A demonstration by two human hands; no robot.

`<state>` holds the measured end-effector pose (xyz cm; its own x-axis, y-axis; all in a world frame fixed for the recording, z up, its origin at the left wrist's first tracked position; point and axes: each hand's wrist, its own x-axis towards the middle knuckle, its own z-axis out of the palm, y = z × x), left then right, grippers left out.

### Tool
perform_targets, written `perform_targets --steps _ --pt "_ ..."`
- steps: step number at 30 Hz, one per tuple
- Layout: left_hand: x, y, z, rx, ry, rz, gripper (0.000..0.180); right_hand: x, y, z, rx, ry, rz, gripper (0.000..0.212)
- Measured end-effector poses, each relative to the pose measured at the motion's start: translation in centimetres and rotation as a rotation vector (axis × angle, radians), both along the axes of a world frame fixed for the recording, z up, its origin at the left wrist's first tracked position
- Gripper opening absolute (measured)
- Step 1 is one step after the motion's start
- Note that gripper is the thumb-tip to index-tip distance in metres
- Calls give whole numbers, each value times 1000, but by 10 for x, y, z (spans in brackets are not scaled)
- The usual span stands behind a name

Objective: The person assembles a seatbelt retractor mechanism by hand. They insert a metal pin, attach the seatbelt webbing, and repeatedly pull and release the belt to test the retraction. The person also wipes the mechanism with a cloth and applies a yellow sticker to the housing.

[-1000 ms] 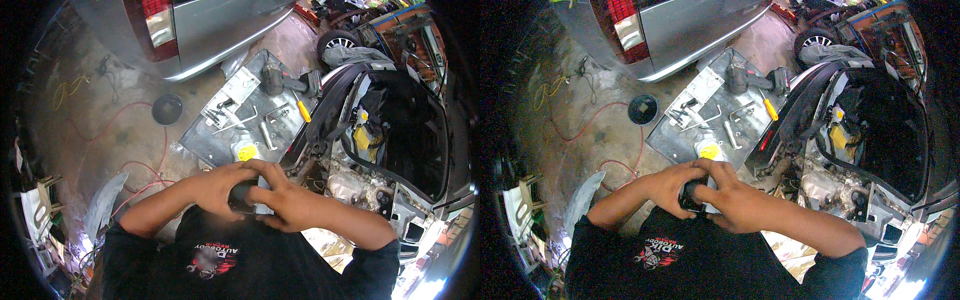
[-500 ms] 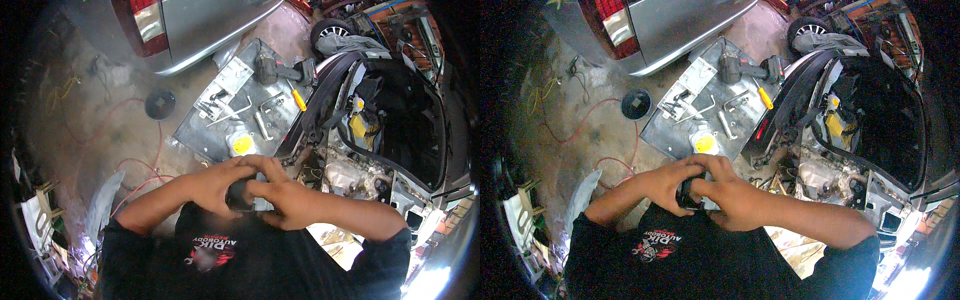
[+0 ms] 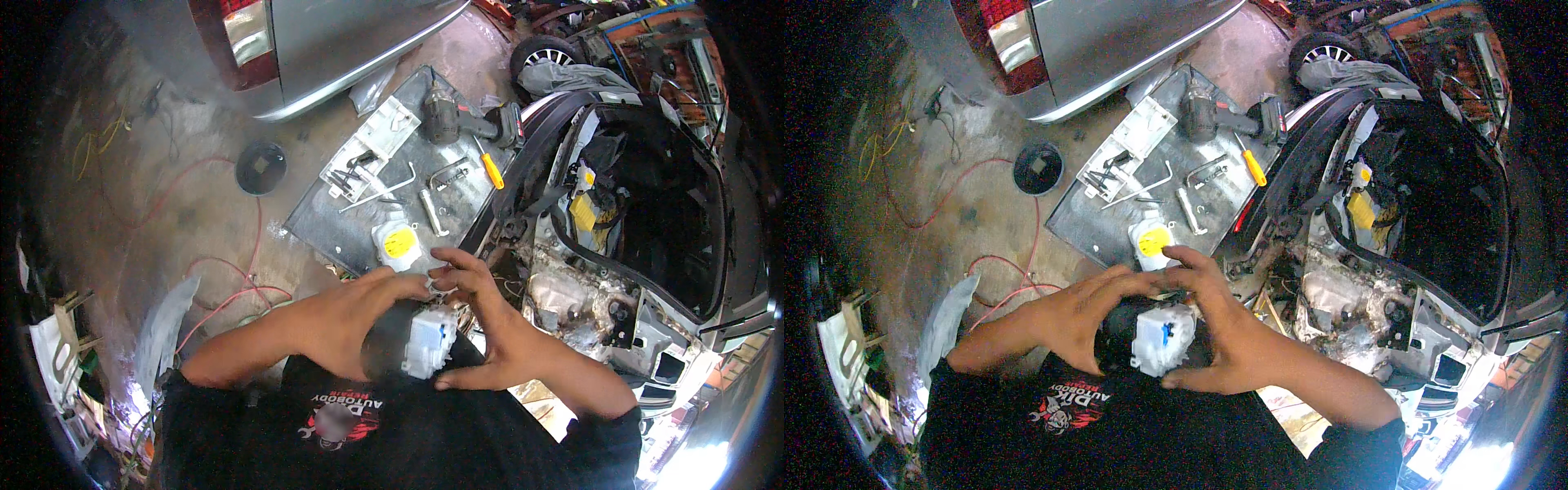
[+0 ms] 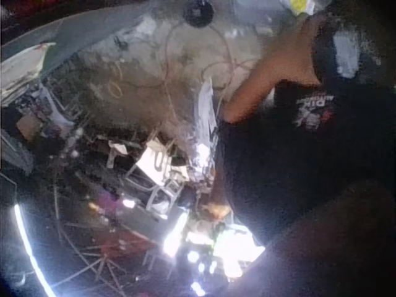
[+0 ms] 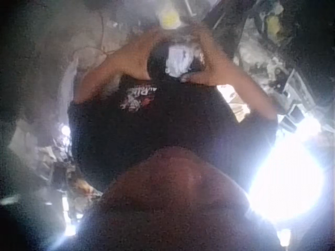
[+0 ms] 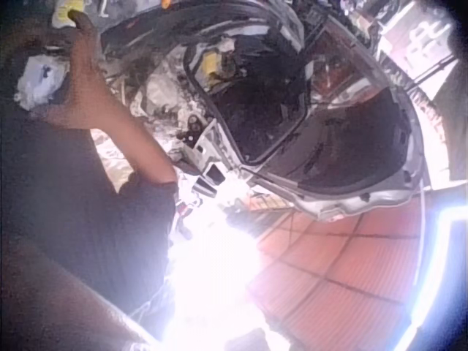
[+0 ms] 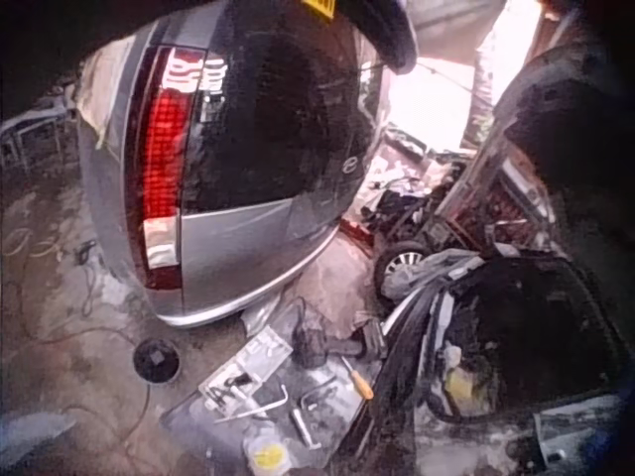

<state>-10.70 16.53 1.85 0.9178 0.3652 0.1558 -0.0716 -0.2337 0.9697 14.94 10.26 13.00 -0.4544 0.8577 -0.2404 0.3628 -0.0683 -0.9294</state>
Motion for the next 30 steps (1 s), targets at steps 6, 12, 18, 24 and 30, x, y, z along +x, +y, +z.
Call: perform_targets --steps 6,12,18,24,30 --pt "-3 -1 -15 102 -125 -56 101 7 -13 -12 -13 -51 107 93" --pt "-2 7 -7 109 -124 -101 95 2 -21 -12 -38 -74 29 90" --pt "-1 5 0 159 -118 -4 107 -14 -34 -10 22 -226 -172 102" --pt "3 13 11 282 -58 -24 123 -17 -38 -6 53 -306 -164 96" --pt "7 10 10 224 -80 10 122 -13 -36 -9 52 -298 -168 94"
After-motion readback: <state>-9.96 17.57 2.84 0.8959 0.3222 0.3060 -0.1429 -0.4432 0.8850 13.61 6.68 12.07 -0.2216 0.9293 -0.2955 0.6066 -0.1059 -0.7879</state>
